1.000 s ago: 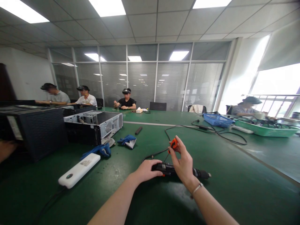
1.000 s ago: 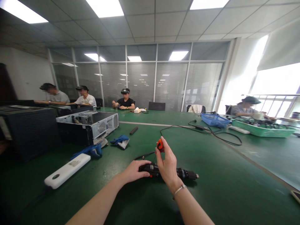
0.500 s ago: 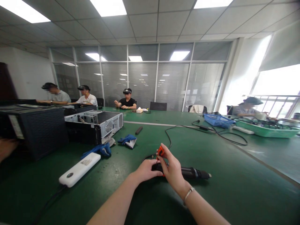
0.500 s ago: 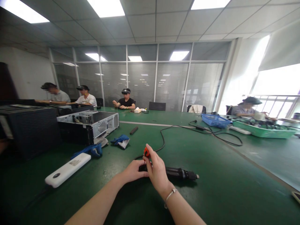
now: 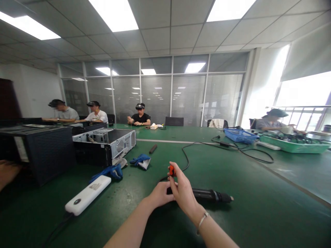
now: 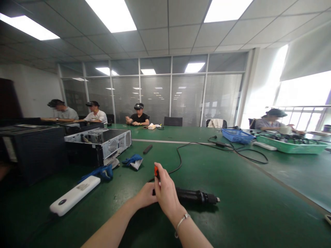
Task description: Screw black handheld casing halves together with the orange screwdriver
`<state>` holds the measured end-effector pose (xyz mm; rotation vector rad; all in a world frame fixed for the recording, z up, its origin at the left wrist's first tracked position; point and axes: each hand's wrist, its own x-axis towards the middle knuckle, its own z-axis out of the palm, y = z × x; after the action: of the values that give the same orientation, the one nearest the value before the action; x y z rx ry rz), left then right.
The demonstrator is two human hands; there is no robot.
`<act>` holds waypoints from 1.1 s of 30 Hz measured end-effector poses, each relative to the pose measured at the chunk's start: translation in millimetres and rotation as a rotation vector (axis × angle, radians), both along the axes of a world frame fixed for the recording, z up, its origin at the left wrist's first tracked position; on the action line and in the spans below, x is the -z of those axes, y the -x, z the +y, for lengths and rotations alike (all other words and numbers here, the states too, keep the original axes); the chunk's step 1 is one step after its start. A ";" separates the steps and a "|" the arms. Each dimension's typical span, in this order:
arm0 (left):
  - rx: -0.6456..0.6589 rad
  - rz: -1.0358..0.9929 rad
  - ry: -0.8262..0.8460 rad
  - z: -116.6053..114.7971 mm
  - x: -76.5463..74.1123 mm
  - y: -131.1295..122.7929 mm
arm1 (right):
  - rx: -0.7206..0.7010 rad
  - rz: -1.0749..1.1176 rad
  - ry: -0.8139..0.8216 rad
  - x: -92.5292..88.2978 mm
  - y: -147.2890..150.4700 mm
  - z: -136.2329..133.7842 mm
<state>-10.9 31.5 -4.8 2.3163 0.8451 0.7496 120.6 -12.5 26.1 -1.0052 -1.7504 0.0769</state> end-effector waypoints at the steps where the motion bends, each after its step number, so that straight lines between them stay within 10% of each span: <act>1: 0.002 0.001 0.004 -0.9 -1.1 -0.2 | 0.031 -0.003 -0.018 0.6 -1.0 -1.6; 33: -0.067 0.112 -0.059 3.8 4.5 -2.1 | 0.048 -0.140 -0.018 -1.5 2.2 -12.7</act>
<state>-8.8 35.3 -9.3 2.4114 0.9659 0.6863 118.4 -25.2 27.6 -1.0603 -1.8493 -0.0401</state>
